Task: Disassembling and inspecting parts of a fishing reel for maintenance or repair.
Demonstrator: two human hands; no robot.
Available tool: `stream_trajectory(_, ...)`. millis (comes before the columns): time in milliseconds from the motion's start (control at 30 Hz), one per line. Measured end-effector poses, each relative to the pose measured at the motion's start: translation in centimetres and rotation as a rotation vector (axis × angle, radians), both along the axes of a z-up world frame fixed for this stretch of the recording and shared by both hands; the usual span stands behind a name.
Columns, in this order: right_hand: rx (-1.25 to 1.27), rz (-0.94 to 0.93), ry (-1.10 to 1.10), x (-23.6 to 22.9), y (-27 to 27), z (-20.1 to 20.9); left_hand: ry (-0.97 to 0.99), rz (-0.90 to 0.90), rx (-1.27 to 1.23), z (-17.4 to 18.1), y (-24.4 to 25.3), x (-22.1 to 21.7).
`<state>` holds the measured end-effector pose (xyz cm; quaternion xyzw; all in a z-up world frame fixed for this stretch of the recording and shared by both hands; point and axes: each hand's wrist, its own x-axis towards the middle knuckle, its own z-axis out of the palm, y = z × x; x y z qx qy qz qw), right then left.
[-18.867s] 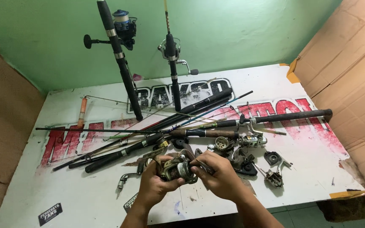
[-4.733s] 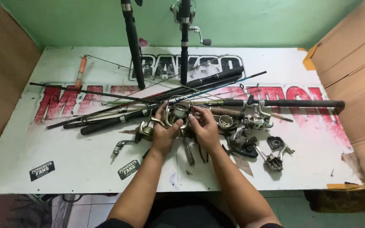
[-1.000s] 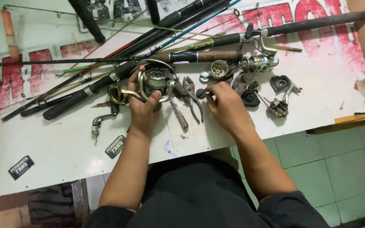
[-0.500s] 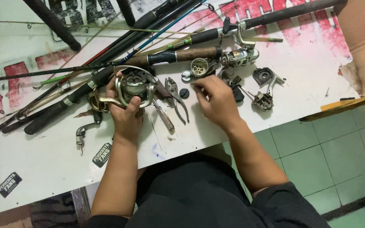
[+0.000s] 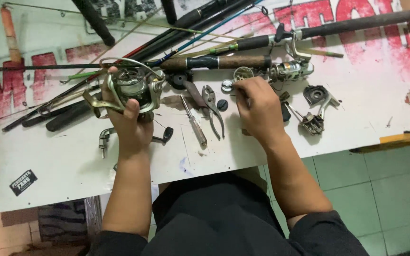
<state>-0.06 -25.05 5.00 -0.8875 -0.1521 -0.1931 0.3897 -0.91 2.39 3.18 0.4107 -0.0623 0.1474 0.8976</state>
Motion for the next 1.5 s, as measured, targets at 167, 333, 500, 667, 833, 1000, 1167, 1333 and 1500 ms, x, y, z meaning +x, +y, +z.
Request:
stream_trajectory(167,-0.499,0.056,-0.094,1.3,2.2,-1.2,0.027,0.073,-0.014,-1.2,1.9,-0.6)
stream_trajectory(333,-0.827,0.018,-0.107,2.5,2.8,-3.0,0.037,0.107,0.007,-0.6,3.0,-1.5)
stream_trajectory(500,-0.802,0.066,0.009,3.1,2.8,-3.8,0.100,0.020,0.175,-0.2,1.7,-1.8)
stream_trajectory(667,-0.227,0.132,-0.078,3.6,3.7,0.8,0.164,-0.055,0.178,-2.4,-0.1,-1.2)
stream_trajectory(833,0.715,0.336,0.193,4.9,4.8,-0.2,0.125,-0.159,0.198,-4.6,-1.4,-0.5)
stream_trajectory(1000,0.787,0.558,0.527,5.3,5.4,-1.5,0.161,-0.239,0.241,-6.1,-1.5,0.0)
stream_trajectory(1167,0.453,0.614,0.232,3.9,5.6,1.5,0.173,-0.219,0.261,-6.3,-1.4,0.0)
stream_trajectory(1333,0.290,0.512,0.146,3.4,5.7,2.6,0.178,-0.243,0.291,-5.3,-1.5,0.0)
stream_trajectory(1500,0.149,0.460,0.223,2.9,6.1,4.0,0.257,-0.195,0.378,-4.6,-1.4,-0.2)
